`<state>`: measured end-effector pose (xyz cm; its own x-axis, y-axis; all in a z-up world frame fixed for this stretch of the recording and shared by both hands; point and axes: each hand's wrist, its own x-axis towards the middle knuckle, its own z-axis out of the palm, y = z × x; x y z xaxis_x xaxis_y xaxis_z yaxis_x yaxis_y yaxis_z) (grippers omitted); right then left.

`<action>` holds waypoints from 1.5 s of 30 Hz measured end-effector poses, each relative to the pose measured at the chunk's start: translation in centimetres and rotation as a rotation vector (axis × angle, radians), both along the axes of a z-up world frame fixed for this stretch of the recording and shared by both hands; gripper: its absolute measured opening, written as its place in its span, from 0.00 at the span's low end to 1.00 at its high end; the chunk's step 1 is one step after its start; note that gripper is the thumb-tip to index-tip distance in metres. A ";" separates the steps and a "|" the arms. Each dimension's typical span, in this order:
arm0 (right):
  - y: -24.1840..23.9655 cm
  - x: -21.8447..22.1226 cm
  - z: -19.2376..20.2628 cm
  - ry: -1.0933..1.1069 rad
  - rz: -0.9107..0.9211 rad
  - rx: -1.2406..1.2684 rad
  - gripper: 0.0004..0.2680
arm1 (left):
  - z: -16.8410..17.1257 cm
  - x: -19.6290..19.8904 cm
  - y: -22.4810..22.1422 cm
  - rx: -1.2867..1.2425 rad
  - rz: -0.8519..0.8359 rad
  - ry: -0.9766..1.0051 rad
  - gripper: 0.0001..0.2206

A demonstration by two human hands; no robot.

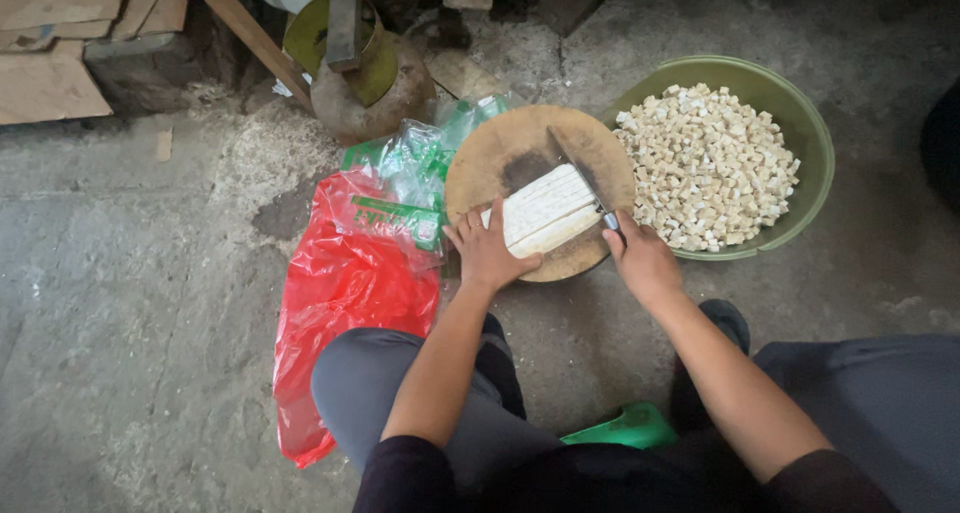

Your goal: The person cuts white rectangular food blocks into strips and then into small cubes on a round wooden cutting board. The diced pieces are collected in a green basin placed beside the board.

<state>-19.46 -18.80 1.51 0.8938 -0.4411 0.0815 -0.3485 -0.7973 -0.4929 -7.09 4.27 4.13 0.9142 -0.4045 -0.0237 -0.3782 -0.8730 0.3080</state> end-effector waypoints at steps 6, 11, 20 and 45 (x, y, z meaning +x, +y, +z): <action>-0.2 -0.1 1.2 0.016 0.007 0.040 0.18 | 4.4 -0.1 -2.1 0.222 -0.063 0.051 0.65; -0.1 -0.1 1.8 0.012 0.000 0.090 0.17 | 5.7 0.6 -5.5 0.207 -0.197 0.032 0.69; -1.4 0.0 1.9 -0.066 0.021 0.253 0.16 | 5.8 0.4 -9.6 0.200 -0.253 0.041 0.68; -0.9 -0.1 2.6 0.007 0.002 0.191 0.17 | -1.1 2.5 -9.0 -0.070 -0.265 -0.127 0.39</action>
<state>-19.61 -19.69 4.08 0.8948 -0.4464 -0.0096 -0.3509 -0.6898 -0.6332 -4.60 -4.77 3.01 0.7704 -0.6261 0.1206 -0.6295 -0.7168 0.2999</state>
